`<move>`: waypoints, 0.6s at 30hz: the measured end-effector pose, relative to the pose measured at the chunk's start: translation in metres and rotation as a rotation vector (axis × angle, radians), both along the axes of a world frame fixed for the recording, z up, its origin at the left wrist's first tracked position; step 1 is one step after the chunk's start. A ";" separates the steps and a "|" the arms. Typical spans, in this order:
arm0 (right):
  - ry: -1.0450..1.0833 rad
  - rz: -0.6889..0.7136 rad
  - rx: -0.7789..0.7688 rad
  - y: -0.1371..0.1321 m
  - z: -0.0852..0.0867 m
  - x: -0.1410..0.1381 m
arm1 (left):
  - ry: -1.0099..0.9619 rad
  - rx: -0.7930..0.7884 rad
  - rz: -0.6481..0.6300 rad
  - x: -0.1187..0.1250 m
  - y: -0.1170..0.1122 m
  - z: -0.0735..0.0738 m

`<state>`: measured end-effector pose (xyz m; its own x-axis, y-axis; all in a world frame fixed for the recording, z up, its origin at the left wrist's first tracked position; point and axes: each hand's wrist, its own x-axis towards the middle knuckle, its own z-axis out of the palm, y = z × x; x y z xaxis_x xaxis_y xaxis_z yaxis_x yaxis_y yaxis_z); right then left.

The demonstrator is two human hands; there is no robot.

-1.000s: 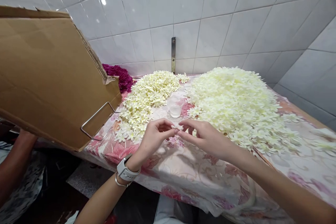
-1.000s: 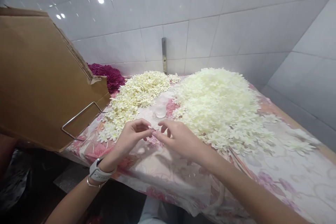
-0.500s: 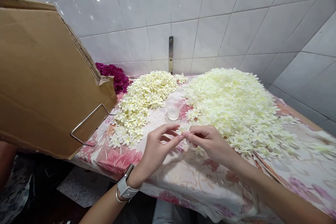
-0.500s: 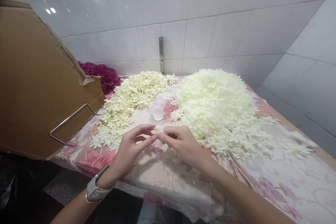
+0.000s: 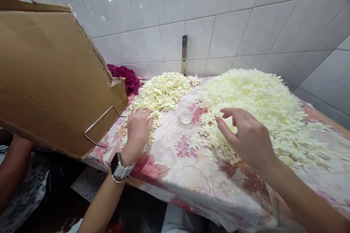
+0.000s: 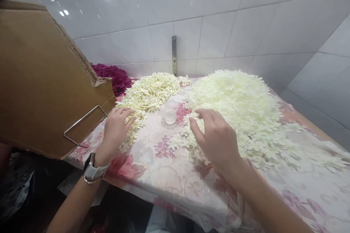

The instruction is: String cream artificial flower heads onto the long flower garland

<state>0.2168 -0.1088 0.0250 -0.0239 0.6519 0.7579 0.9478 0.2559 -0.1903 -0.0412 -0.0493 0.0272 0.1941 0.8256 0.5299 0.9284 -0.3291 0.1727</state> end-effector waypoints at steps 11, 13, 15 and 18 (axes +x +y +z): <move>0.146 0.229 -0.183 -0.005 0.002 -0.010 | -0.219 -0.050 -0.135 0.003 -0.004 0.000; 0.166 0.344 -0.372 -0.005 0.007 -0.018 | -0.577 -0.342 -0.332 0.016 -0.019 0.007; 0.155 0.462 -0.541 -0.005 0.012 -0.027 | -0.793 -0.572 -0.429 0.030 -0.032 0.009; 0.120 0.560 -0.668 -0.003 0.013 -0.036 | -0.920 -0.679 -0.484 0.048 -0.044 0.004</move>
